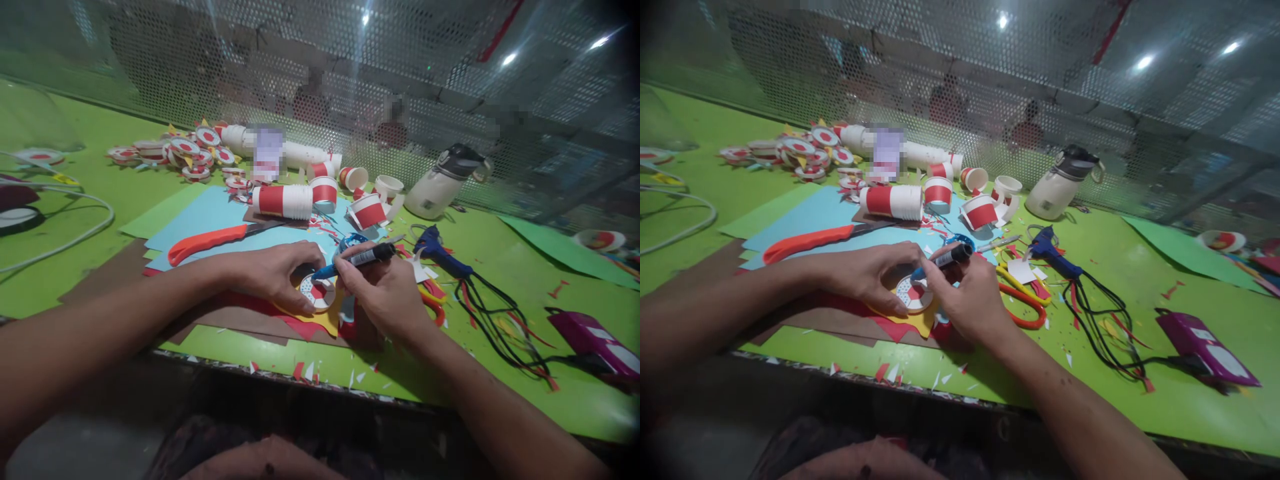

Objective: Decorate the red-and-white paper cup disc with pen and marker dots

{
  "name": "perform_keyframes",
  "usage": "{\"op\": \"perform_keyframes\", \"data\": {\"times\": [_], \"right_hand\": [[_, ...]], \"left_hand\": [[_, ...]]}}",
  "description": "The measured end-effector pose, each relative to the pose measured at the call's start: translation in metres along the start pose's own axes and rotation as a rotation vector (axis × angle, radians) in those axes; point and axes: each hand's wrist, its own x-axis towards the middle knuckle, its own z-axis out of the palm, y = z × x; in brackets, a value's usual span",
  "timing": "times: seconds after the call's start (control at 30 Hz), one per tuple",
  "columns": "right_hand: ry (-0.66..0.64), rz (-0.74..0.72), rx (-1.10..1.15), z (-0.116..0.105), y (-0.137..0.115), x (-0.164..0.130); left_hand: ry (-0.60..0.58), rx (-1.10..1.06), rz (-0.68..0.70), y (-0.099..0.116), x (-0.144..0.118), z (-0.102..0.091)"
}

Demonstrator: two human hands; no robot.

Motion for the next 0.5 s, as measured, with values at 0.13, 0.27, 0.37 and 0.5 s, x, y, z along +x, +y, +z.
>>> {"op": "perform_keyframes", "data": {"times": [0.13,0.27,0.37,0.5], "right_hand": [[-0.011,0.011,-0.028,-0.0006,0.0003,-0.0004],[-0.009,0.012,-0.052,0.0003,0.0005,-0.0004],[-0.005,0.009,-0.063,0.0008,0.0008,-0.0003],[-0.007,0.001,-0.058,0.0007,0.0012,0.0001]], "left_hand": [[0.002,0.002,0.012,0.001,0.0003,-0.0003],[0.002,-0.011,0.006,0.0,0.0001,0.0003],[-0.001,-0.017,0.009,-0.0004,-0.0001,0.0005],[0.002,-0.017,0.019,0.0002,-0.0003,0.0]]}}
